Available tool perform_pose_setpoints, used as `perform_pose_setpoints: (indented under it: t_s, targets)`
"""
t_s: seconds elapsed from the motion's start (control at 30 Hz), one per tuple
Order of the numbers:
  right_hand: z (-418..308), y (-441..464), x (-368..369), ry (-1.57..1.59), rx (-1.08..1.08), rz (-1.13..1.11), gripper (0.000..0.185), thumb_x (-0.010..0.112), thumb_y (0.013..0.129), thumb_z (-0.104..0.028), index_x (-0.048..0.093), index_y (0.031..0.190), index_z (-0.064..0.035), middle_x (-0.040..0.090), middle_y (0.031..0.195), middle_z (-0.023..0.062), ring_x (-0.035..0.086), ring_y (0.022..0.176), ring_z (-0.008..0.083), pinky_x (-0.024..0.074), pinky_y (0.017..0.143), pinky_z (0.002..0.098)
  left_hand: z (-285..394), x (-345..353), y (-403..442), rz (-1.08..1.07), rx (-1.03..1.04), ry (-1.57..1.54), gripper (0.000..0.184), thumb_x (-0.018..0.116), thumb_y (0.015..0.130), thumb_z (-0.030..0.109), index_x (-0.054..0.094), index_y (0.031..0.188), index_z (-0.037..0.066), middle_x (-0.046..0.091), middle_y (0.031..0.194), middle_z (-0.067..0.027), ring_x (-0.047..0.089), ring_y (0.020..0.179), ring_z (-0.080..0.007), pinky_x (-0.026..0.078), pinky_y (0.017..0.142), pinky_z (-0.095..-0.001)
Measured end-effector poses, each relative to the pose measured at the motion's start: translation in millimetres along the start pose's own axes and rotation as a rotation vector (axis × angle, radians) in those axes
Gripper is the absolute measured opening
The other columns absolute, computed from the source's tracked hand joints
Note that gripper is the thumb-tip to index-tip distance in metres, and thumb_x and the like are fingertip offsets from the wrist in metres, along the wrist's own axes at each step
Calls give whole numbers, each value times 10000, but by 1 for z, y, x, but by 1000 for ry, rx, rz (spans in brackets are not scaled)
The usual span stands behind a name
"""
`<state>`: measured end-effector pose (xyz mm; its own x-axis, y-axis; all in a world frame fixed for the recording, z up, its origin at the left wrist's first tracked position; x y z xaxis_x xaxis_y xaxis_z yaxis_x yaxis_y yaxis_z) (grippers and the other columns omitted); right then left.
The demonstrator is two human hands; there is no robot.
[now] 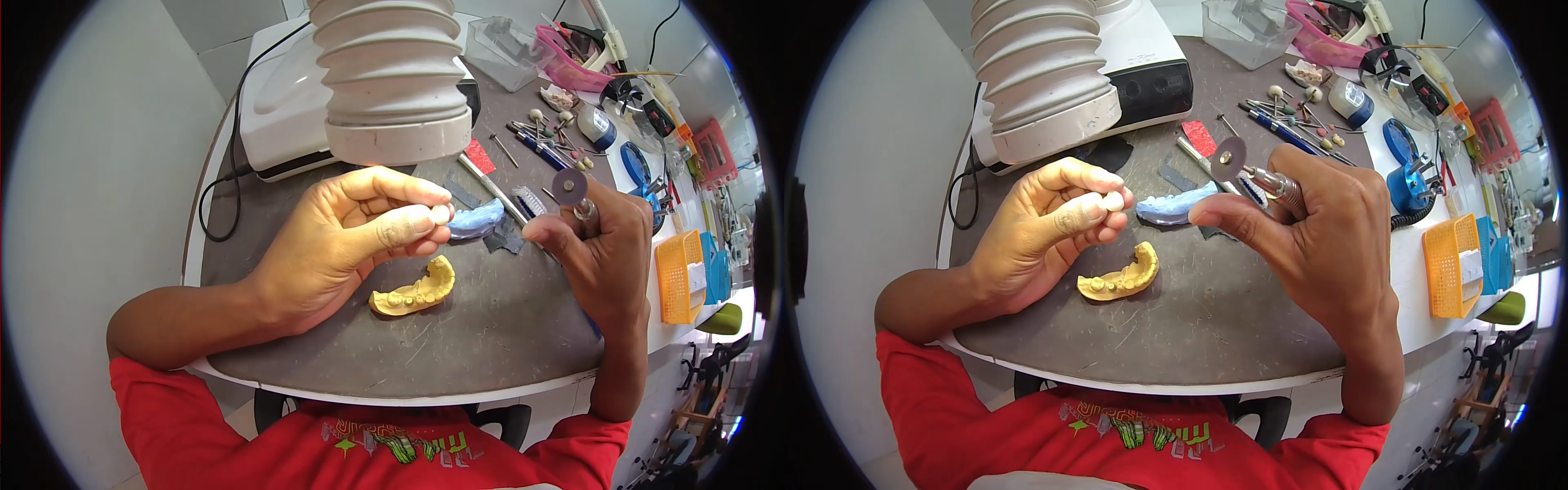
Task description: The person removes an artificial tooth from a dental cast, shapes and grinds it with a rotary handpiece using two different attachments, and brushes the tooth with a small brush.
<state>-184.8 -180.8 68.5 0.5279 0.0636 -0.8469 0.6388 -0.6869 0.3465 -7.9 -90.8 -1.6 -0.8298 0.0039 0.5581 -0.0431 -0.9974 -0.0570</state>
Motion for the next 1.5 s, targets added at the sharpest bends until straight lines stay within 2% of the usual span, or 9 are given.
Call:
perform_pose_setpoints:
  t_s: [0.2, 0.3, 0.47, 0.9, 1.0, 1.13, 1.5]
  targets:
    - [-2, -2, 5, -27, -39, -5, 562, 750, 677, -543, 551, 681, -17, 368, 489, 5, 309, 456, 95, 276, 435, 255, 0, 5, -1, -49, -49, -46, 168, 561, 915, 45, 588, 1077, 8, 621, 1017, -113, 623, 865, -126, 522, 780, -229]
    - [-8, -2, 7, -24, -47, 18, 597, 746, 652, -568, 507, 652, -21, 351, 490, 18, 296, 456, 109, 266, 425, 273, -1, 6, -2, -20, -61, -45, 175, 557, 920, 54, 586, 1086, 6, 623, 996, -106, 623, 828, -123, 523, 765, -224]
    - [-22, -4, 15, -42, -210, 17, 630, 760, 597, -567, 403, 601, -49, 310, 504, 42, 289, 451, 173, 257, 420, 309, -4, 10, -3, -54, -82, -70, 182, 557, 926, 86, 579, 1087, 6, 622, 986, -103, 611, 821, -123, 517, 764, -236]
    - [-28, -5, 18, -45, -228, 18, 619, 776, 583, -542, 400, 592, -50, 315, 504, 51, 304, 448, 193, 263, 420, 322, -4, 8, -2, -90, -86, -70, 197, 569, 921, 98, 578, 1099, 14, 610, 1040, -105, 598, 873, -125, 504, 781, -239]
    - [-27, -5, 15, -43, -221, 44, 611, 774, 591, -543, 415, 591, -49, 319, 494, 49, 299, 444, 188, 263, 418, 320, 1, 6, -1, -77, -41, -49, 196, 579, 907, 70, 580, 1096, 15, 600, 1069, -101, 604, 926, -108, 503, 822, -231]
    - [-28, -7, 14, -36, -234, 36, 595, 774, 597, -542, 442, 601, -48, 331, 482, 45, 303, 440, 185, 269, 416, 320, 3, 12, -4, -90, -29, -32, 204, 585, 898, 51, 579, 1099, 14, 597, 1080, -101, 606, 920, -107, 505, 817, -229]
    - [-35, -8, 22, -77, -239, -19, 599, 766, 591, -550, 441, 610, -47, 375, 482, 60, 363, 430, 210, 306, 425, 334, -3, 13, -7, -28, -92, -20, 117, 599, 877, 15, 594, 994, 22, 615, 916, -94, 604, 811, -117, 510, 743, -242]
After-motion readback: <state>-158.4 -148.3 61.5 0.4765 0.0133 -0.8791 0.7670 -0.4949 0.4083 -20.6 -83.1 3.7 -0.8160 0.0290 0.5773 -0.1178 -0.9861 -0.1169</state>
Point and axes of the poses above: each hand's wrist, its own y-axis towards the middle knuckle, its own x-axis out of the palm, z = x × y, the point moved 6 cm from there along y, towards the middle knuckle
